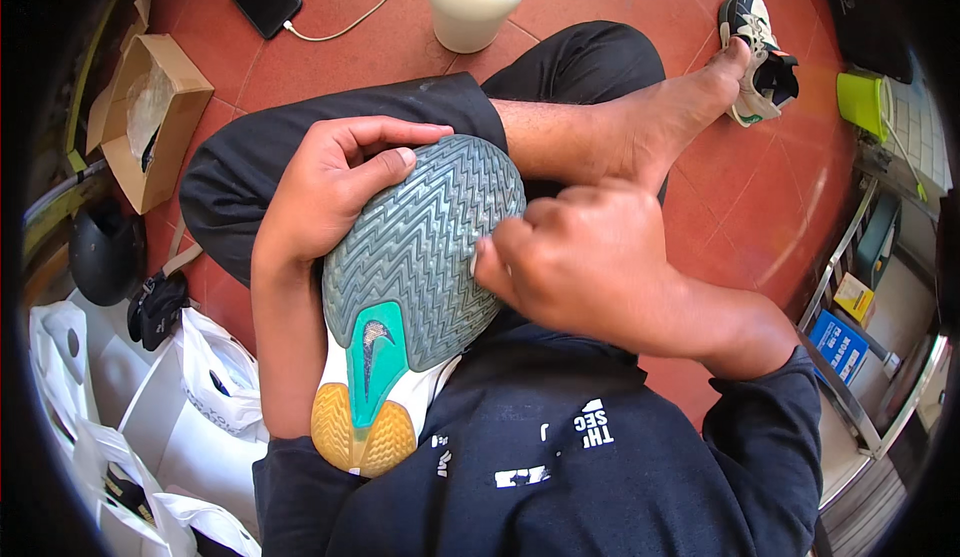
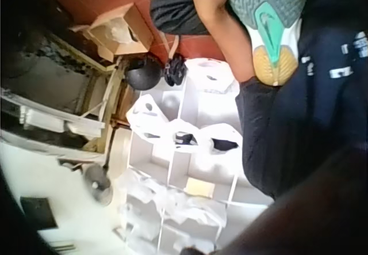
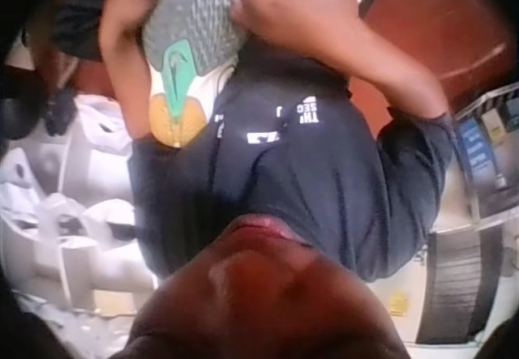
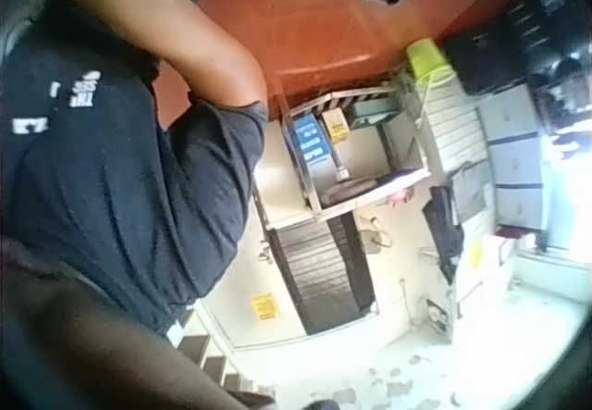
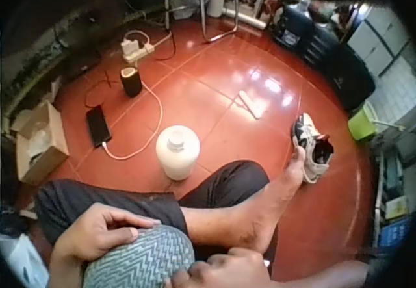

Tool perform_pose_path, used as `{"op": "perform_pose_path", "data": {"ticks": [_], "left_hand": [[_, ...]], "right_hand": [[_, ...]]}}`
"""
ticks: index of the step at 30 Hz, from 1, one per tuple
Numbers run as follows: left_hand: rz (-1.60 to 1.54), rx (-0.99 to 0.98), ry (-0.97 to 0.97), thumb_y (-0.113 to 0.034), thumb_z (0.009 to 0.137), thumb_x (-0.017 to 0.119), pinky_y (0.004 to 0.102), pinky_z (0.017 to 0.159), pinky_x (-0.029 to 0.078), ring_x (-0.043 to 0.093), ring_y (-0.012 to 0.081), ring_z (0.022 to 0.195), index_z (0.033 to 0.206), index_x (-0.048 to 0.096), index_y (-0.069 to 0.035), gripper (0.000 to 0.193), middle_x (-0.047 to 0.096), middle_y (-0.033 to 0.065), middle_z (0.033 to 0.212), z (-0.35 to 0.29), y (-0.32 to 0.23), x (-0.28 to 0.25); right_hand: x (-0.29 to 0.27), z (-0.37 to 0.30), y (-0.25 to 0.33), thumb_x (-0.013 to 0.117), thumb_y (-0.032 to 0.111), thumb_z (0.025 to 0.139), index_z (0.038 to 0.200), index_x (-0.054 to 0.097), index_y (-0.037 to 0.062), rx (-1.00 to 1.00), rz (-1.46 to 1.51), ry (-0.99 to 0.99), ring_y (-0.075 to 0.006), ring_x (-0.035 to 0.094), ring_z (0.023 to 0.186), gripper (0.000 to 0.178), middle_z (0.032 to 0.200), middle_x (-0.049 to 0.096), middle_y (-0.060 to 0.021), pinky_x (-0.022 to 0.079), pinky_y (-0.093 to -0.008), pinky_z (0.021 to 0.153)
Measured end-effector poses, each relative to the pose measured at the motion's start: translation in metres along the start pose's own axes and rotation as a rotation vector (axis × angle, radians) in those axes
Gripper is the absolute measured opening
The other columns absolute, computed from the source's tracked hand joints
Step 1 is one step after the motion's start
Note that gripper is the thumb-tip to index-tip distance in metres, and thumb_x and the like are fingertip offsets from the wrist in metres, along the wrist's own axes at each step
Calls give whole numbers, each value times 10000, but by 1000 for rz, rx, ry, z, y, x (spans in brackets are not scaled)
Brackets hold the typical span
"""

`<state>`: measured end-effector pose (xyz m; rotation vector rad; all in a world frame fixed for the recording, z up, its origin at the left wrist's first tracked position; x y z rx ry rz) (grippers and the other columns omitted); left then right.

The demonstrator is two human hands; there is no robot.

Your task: Applying a substance from a bottle to a white cloth and wiping the sole of a sneaker.

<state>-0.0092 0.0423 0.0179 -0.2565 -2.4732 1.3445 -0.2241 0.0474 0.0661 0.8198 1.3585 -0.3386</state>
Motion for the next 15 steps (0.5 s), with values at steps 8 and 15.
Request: {"op": "perform_pose_path", "data": {"ticks": [8,15], "left_hand": [[3,-2,4,-18,863,507,313,976,452,607,196,1083,1145,615,93,321,631,194,1189,0,-1,0],[-12,0,-1,-18,868,509,310,972,457,614,194,1071,1146,612,97,318,631,195,1188,0,0,0]], "right_hand": [[-1,1,-1,592,299,792,496,606,135,-25,11,9,-206,615,422,339,456,572,-54,465,-362,387],[2,6,-4,589,298,794,511,626,117,-5,-5,-33,-208,599,401,338,455,573,-59,457,-362,380]]}}
Point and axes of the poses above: each hand's wrist, its own z-axis towards the middle knuckle, its own x-axis out of the palm, y = z × x, the point moved 1 cm from there along z, towards the middle knuckle
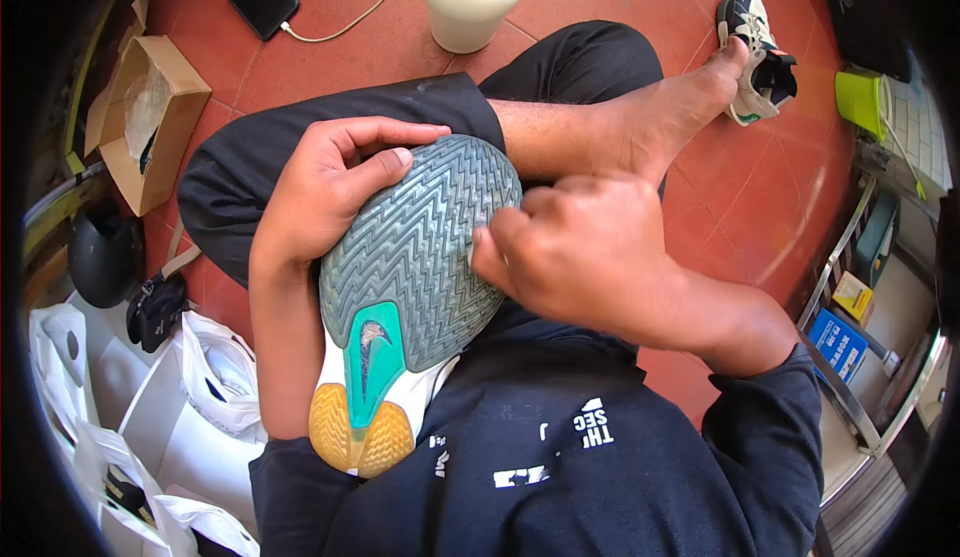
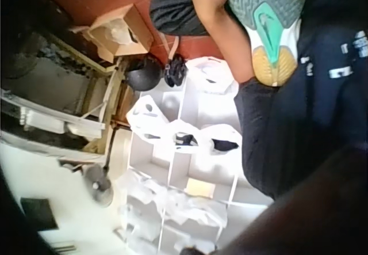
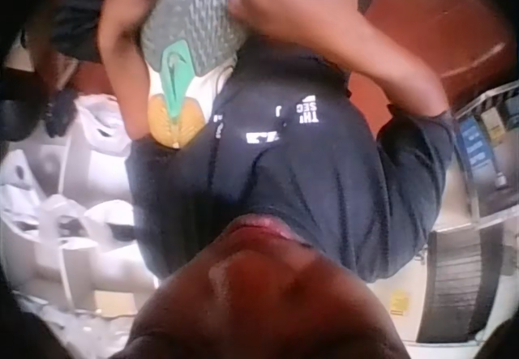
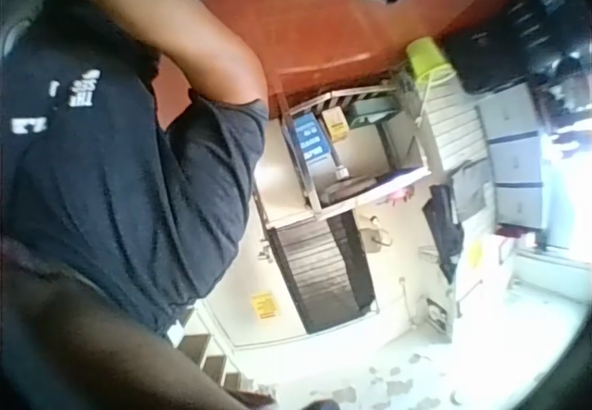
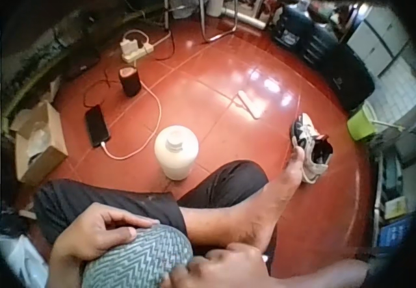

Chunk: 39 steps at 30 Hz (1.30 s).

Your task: Applying a substance from a bottle to a white cloth and wiping the sole of a sneaker.

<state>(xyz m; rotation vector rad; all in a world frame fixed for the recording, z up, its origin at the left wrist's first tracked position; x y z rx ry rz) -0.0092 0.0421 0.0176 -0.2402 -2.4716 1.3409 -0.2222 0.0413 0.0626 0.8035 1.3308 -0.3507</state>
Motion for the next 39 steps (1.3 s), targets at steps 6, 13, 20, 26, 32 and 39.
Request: {"op": "perform_pose_path", "data": {"ticks": [6,13,20,26,32,39], "left_hand": [[-15,-8,4,-20,869,509,311,975,455,618,194,1065,1149,611,94,319,631,191,1190,-2,0,0],[-11,9,19,-30,871,519,312,969,460,621,194,1063,1147,614,89,315,637,186,1180,-1,-1,0],[-9,15,13,-20,878,511,304,954,468,624,186,1050,1144,618,84,305,641,179,1173,-1,1,-2],[4,10,6,-18,878,514,305,956,466,620,184,1054,1137,621,86,300,645,178,1166,0,0,-1],[0,33,11,-23,873,522,308,968,455,615,193,1067,1133,624,86,300,643,184,1167,0,4,-2],[7,-3,-4,-23,864,518,315,984,442,607,201,1084,1137,622,89,312,637,195,1179,-1,1,0]], "right_hand": [[1,8,-15,648,270,780,546,613,109,62,32,-53,-244,557,403,287,457,543,-66,430,-374,397],[-3,5,-28,614,326,787,541,646,98,163,79,-148,-253,567,405,336,439,532,-89,422,-371,380],[-4,-6,-12,620,308,794,504,598,94,43,227,-28,-254,570,401,361,439,535,-82,431,-367,388],[-3,-6,1,653,237,762,520,549,112,-13,112,25,-222,553,418,291,469,530,-39,440,-355,418],[-12,-13,12,662,277,764,523,539,122,-26,-4,58,-189,561,416,312,458,516,-21,441,-340,409],[-10,-14,10,664,298,761,525,554,129,-46,1,52,-183,564,417,310,457,516,-17,436,-333,404]]}}
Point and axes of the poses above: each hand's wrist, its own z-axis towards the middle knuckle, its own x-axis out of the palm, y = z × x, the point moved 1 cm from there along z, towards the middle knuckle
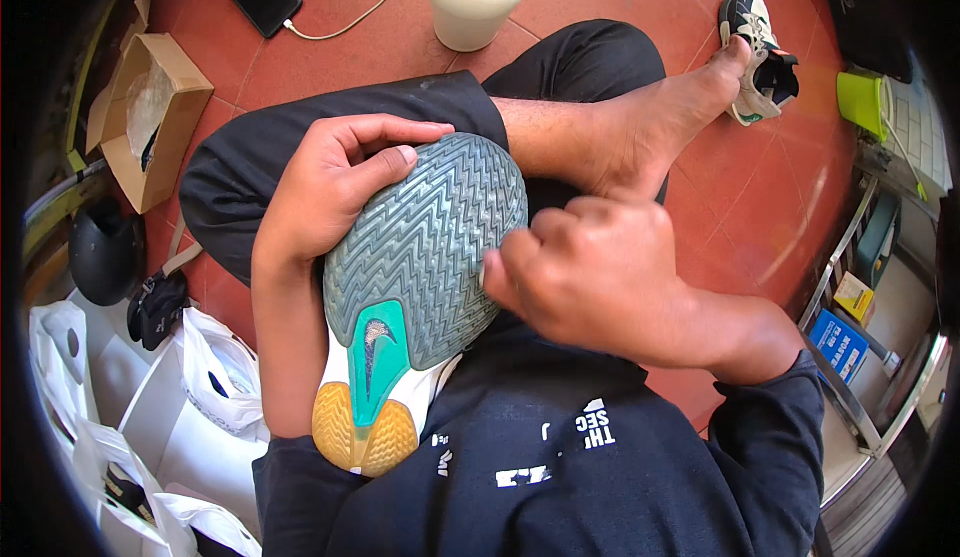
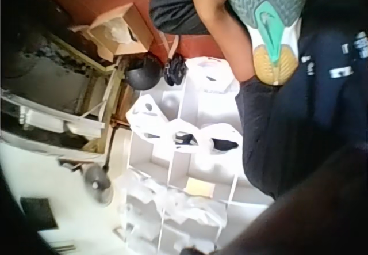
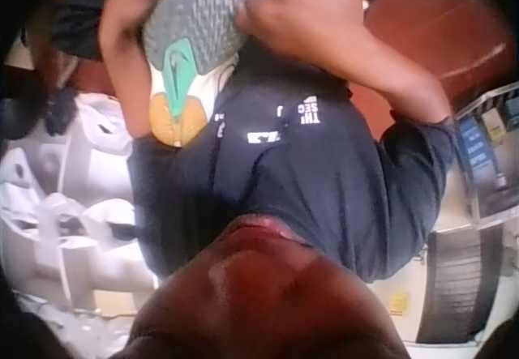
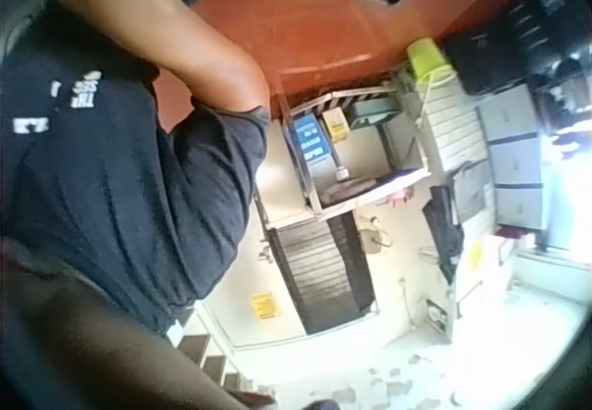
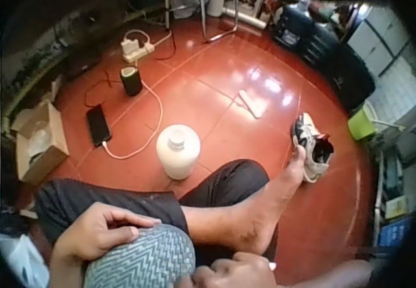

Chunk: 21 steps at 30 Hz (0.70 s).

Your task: Applying a substance from a bottle to a white cloth and wiping the sole of a sneaker.

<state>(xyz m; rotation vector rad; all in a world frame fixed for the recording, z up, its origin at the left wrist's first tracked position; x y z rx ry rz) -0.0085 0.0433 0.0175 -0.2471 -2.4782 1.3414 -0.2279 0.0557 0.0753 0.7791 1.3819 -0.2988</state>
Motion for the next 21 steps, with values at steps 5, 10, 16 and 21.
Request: {"op": "perform_pose_path", "data": {"ticks": [5,10,16,21], "left_hand": [[10,14,0,-19,861,515,316,990,437,603,204,1090,1141,618,92,318,633,198,1185,1,-1,1],[-5,11,13,-16,858,509,314,990,438,603,206,1090,1138,618,95,320,632,201,1186,1,0,-1],[-6,-2,1,-16,854,506,312,990,439,604,203,1089,1142,618,94,327,631,202,1188,1,-2,0],[-14,11,-1,-25,852,513,308,989,440,607,204,1087,1143,618,93,331,632,201,1188,0,-2,0]], "right_hand": [[2,7,-6,666,305,757,528,565,125,39,-56,-1,-185,571,421,308,454,516,-19,437,-340,402],[-3,-2,5,659,303,769,531,572,122,21,-34,54,-191,581,430,312,466,534,-25,446,-343,408],[0,1,1,614,295,760,482,586,131,4,13,-15,-186,596,409,324,438,548,-46,435,-335,388],[-7,2,-15,599,318,819,520,606,97,108,41,-48,-237,599,420,372,448,554,-79,467,-388,404]]}}
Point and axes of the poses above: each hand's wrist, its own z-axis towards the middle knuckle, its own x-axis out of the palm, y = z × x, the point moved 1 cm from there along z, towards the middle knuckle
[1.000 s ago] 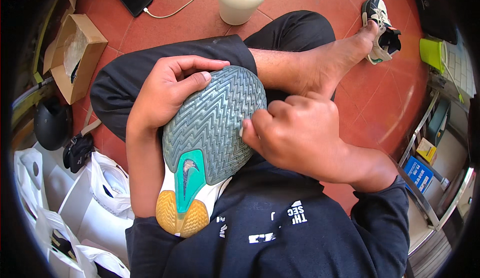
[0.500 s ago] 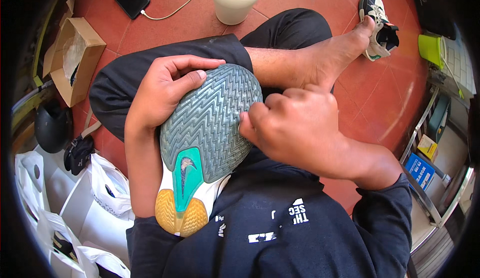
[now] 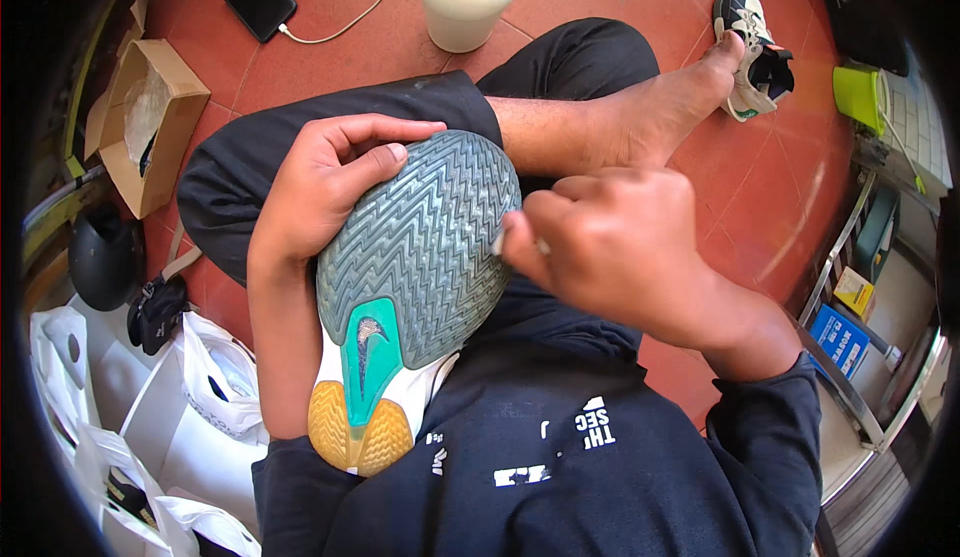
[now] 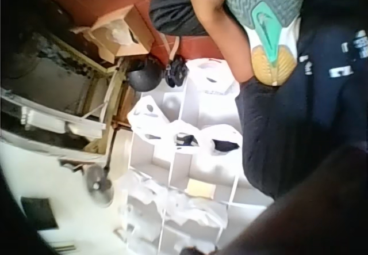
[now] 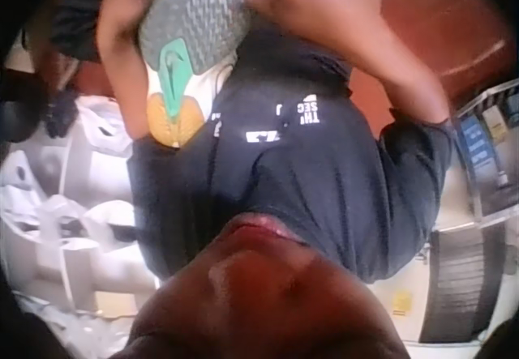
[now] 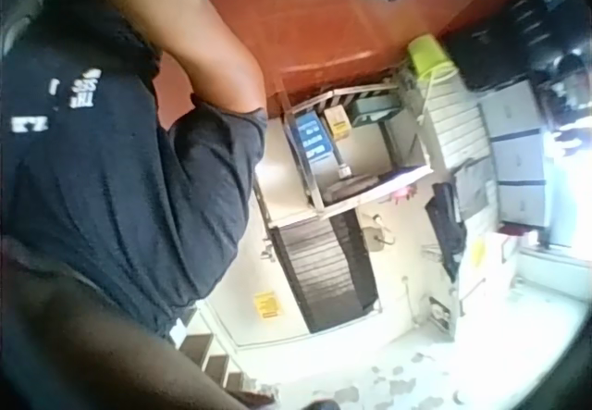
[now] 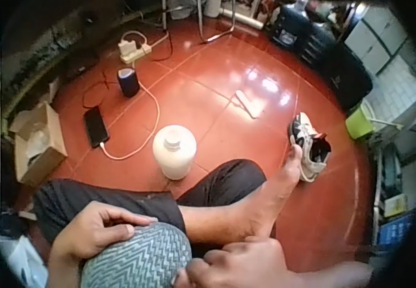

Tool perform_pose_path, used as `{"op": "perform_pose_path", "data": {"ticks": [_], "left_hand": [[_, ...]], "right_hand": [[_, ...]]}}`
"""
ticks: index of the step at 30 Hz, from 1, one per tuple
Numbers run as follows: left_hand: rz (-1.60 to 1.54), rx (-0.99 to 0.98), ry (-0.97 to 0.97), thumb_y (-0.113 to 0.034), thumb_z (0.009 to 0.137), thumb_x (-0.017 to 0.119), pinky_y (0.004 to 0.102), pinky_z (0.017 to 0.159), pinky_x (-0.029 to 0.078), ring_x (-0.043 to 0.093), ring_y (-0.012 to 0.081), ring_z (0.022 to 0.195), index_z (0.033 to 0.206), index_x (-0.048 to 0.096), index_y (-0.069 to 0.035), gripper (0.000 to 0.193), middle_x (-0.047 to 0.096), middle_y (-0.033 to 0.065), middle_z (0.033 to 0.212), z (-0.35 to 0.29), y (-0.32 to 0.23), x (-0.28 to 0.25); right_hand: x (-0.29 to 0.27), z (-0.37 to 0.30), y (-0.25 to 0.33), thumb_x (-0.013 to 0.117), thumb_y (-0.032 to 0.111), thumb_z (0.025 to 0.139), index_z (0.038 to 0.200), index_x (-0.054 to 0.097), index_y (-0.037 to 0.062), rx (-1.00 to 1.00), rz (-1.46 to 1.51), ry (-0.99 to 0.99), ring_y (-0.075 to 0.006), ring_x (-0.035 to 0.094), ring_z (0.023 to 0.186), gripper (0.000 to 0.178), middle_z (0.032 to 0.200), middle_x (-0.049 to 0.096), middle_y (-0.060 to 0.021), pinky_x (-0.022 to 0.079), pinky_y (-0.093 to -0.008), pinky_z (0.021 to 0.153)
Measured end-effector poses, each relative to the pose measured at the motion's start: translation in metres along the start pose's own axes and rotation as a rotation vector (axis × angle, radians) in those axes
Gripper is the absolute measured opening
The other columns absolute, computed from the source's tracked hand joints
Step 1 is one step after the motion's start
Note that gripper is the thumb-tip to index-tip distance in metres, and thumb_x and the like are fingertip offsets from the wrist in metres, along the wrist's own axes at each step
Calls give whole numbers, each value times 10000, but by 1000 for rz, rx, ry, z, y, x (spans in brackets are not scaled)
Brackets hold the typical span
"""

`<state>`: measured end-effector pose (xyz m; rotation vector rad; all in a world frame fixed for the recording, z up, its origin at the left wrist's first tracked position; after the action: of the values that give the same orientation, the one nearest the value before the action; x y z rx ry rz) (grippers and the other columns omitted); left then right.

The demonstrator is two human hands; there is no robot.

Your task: Applying a substance from a bottle to a white cloth and wiping the sole of a sneaker.

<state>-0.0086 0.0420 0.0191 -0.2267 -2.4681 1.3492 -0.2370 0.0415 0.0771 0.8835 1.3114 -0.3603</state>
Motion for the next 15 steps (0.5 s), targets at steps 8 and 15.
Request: {"op": "perform_pose_path", "data": {"ticks": [8,15], "left_hand": [[-14,24,-8,-11,868,519,271,914,472,626,158,996,1129,631,83,299,661,160,1120,0,0,1],[13,-21,-25,-5,840,490,301,974,452,620,191,1059,1141,615,98,342,639,185,1182,0,0,1]], "right_hand": [[0,-5,10,568,322,835,561,660,84,99,99,267,-285,632,467,375,502,595,-128,492,-398,422],[2,-9,29,578,304,852,549,609,93,248,45,235,-261,588,425,370,484,576,-85,447,-386,388]]}}
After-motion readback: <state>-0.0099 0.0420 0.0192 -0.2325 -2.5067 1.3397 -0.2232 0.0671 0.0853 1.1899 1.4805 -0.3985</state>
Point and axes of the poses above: each hand's wrist, its own z-axis towards the middle knuckle, its own x-axis out of the palm, y = z × x, the point moved 1 cm from there along z, towards the middle knuckle
